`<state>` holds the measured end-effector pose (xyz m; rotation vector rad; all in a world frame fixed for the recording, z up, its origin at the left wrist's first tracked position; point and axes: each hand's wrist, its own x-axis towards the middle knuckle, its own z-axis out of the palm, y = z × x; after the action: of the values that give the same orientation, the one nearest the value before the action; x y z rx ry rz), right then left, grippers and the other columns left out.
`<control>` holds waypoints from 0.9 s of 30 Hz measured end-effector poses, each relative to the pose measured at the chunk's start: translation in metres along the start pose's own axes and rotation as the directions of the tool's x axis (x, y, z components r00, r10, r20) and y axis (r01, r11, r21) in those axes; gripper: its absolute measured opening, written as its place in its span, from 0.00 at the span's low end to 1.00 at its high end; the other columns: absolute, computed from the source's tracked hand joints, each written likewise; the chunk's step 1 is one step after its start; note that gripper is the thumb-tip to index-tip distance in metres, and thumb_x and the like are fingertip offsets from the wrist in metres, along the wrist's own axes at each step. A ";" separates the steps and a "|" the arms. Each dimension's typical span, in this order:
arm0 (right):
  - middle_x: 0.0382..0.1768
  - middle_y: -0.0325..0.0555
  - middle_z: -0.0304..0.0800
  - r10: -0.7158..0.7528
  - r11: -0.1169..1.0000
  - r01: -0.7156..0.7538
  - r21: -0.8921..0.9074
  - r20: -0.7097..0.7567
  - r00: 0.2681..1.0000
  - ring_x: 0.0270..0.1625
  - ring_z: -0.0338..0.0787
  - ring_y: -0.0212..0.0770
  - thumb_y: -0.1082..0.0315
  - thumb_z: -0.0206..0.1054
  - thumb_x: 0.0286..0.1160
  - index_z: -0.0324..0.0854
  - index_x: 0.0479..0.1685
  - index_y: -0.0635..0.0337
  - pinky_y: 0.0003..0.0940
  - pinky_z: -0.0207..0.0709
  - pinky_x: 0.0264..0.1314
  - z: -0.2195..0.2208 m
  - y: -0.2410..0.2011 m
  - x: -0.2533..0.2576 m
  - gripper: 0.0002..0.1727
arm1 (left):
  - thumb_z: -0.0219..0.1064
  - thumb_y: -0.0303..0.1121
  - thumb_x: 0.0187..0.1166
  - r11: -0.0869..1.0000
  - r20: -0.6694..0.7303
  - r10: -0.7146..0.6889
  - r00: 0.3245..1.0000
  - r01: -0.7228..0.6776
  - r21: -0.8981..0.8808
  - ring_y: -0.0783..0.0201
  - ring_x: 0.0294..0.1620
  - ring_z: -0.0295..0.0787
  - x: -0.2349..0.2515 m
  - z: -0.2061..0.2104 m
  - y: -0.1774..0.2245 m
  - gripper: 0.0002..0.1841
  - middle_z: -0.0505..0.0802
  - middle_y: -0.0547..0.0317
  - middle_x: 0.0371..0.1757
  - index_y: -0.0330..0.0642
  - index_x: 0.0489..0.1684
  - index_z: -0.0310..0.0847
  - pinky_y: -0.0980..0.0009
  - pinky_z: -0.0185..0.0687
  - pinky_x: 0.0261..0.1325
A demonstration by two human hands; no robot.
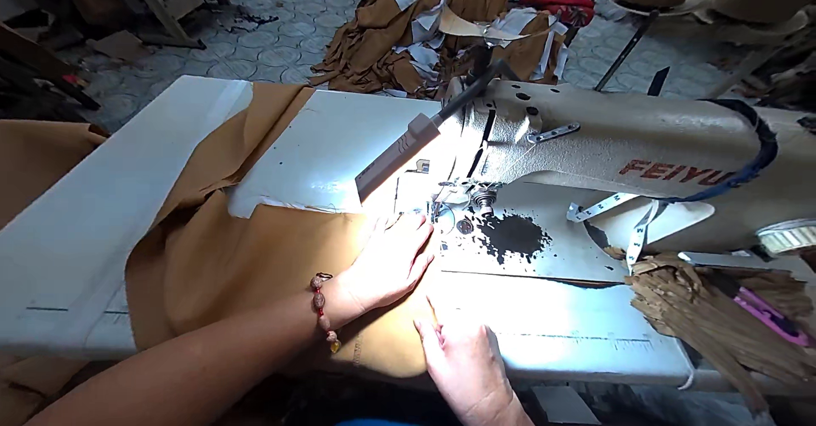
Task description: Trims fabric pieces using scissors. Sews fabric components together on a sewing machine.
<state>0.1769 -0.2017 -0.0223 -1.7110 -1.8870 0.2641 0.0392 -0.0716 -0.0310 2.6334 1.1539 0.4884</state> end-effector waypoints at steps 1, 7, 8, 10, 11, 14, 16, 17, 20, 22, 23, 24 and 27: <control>0.21 0.45 0.89 0.001 1.000 -0.001 -0.002 0.003 1.000 0.21 0.88 0.42 0.64 0.68 0.69 0.93 0.52 0.66 0.41 0.83 0.25 0.000 0.000 0.000 0.18 | 0.45 0.49 0.89 1.000 0.003 -0.003 1.000 0.003 -0.003 0.47 0.85 0.71 0.000 0.000 0.000 0.30 0.80 0.44 0.80 0.38 0.77 0.78 0.38 0.57 0.83; 0.21 0.45 0.89 0.000 1.000 0.000 -0.003 0.002 1.000 0.21 0.89 0.42 0.64 0.68 0.68 0.93 0.52 0.66 0.41 0.83 0.25 0.000 -0.001 0.002 0.19 | 0.44 0.48 0.90 1.000 0.042 -0.019 0.999 0.019 -0.004 0.46 0.86 0.69 0.002 -0.003 0.000 0.30 0.79 0.44 0.82 0.39 0.79 0.77 0.36 0.53 0.84; 0.21 0.45 0.89 0.007 1.000 -0.007 0.000 0.006 1.000 0.22 0.89 0.42 0.64 0.68 0.69 0.93 0.52 0.66 0.42 0.83 0.26 -0.001 -0.001 0.003 0.18 | 0.44 0.48 0.90 1.000 0.045 -0.020 0.999 0.020 -0.007 0.46 0.86 0.69 0.002 -0.003 0.000 0.30 0.79 0.44 0.82 0.39 0.79 0.77 0.35 0.53 0.84; 0.21 0.45 0.89 0.017 1.000 -0.017 0.004 0.012 1.000 0.22 0.89 0.42 0.64 0.68 0.69 0.93 0.53 0.66 0.42 0.83 0.26 -0.001 -0.001 0.004 0.18 | 0.44 0.49 0.90 1.000 0.055 -0.024 0.998 0.025 -0.014 0.46 0.87 0.68 0.003 -0.005 0.000 0.30 0.79 0.45 0.82 0.39 0.79 0.77 0.35 0.53 0.84; 0.22 0.46 0.90 0.024 1.000 -0.024 0.010 0.015 1.000 0.23 0.89 0.43 0.64 0.68 0.70 0.93 0.53 0.66 0.42 0.84 0.27 -0.001 -0.002 0.005 0.18 | 0.43 0.50 0.90 0.999 0.069 -0.037 0.997 0.038 -0.019 0.47 0.87 0.67 0.004 -0.006 0.000 0.30 0.78 0.46 0.83 0.40 0.79 0.77 0.35 0.51 0.85; 0.24 0.47 0.91 0.037 0.999 -0.037 0.012 0.007 0.999 0.25 0.90 0.44 0.64 0.67 0.72 0.93 0.52 0.65 0.43 0.85 0.29 0.000 -0.001 0.009 0.18 | 0.45 0.50 0.89 0.999 0.043 -0.037 0.998 0.037 -0.021 0.48 0.86 0.69 0.007 -0.006 -0.001 0.29 0.80 0.46 0.80 0.39 0.73 0.80 0.36 0.53 0.84; 0.24 0.48 0.90 0.060 0.998 -0.060 -0.002 0.009 0.998 0.25 0.90 0.45 0.63 0.67 0.73 0.93 0.52 0.65 0.45 0.84 0.29 0.000 -0.002 0.013 0.18 | 0.46 0.49 0.89 0.999 0.050 -0.039 0.998 0.040 -0.021 0.48 0.85 0.69 0.011 -0.008 -0.002 0.28 0.80 0.45 0.79 0.37 0.71 0.80 0.37 0.54 0.84; 0.24 0.48 0.91 0.073 0.997 -0.073 -0.004 0.011 0.997 0.25 0.90 0.45 0.63 0.67 0.73 0.93 0.53 0.65 0.45 0.84 0.30 0.000 -0.002 0.014 0.18 | 0.46 0.50 0.90 0.999 0.071 -0.046 0.996 0.047 -0.017 0.48 0.85 0.69 0.013 -0.010 -0.003 0.28 0.79 0.46 0.79 0.38 0.71 0.80 0.36 0.54 0.84; 0.22 0.45 0.88 -0.007 1.000 0.005 -0.021 -0.092 0.996 0.22 0.87 0.41 0.63 0.65 0.71 0.93 0.51 0.65 0.39 0.82 0.25 0.004 0.002 0.008 0.18 | 0.46 0.51 0.90 1.000 0.093 -0.019 0.995 0.018 0.016 0.47 0.86 0.68 0.016 -0.011 -0.008 0.28 0.79 0.46 0.80 0.39 0.70 0.81 0.37 0.55 0.83; 0.22 0.42 0.89 -0.163 0.987 0.161 -0.028 -0.212 0.964 0.22 0.86 0.37 0.62 0.65 0.72 0.94 0.45 0.64 0.31 0.81 0.25 0.007 0.012 -0.003 0.16 | 0.45 0.53 0.90 1.000 0.122 0.002 0.992 -0.005 0.018 0.48 0.89 0.63 0.014 -0.013 -0.011 0.30 0.76 0.46 0.84 0.39 0.74 0.78 0.38 0.51 0.86; 0.25 0.42 0.92 -0.242 0.969 0.245 -0.017 -0.241 0.940 0.26 0.88 0.36 0.62 0.65 0.74 0.95 0.42 0.62 0.29 0.82 0.30 0.006 0.018 -0.009 0.15 | 0.44 0.54 0.90 1.000 0.131 0.010 0.991 -0.011 0.008 0.48 0.90 0.61 0.012 -0.014 -0.013 0.32 0.74 0.47 0.86 0.39 0.76 0.78 0.38 0.48 0.88; 0.27 0.41 0.93 -0.313 0.945 0.326 0.008 -0.250 0.916 0.31 0.89 0.36 0.61 0.65 0.77 0.94 0.40 0.59 0.27 0.82 0.38 0.004 0.025 -0.014 0.14 | 0.43 0.55 0.90 1.000 0.117 0.023 0.993 -0.024 0.006 0.48 0.90 0.61 0.011 -0.013 -0.014 0.32 0.74 0.47 0.86 0.40 0.76 0.78 0.39 0.48 0.88; 0.34 0.39 0.94 -0.462 0.874 0.483 0.059 -0.208 0.862 0.48 0.91 0.37 0.61 0.63 0.81 0.90 0.37 0.52 0.28 0.80 0.59 0.002 0.041 -0.024 0.11 | 0.42 0.55 0.90 0.999 0.098 0.038 0.994 -0.039 0.008 0.48 0.90 0.62 0.011 -0.012 -0.016 0.32 0.75 0.47 0.85 0.39 0.75 0.79 0.39 0.49 0.87</control>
<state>0.2110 -0.2178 -0.0514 -1.1052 -2.0348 0.0082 0.0313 -0.0519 -0.0231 2.6607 1.0804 0.3576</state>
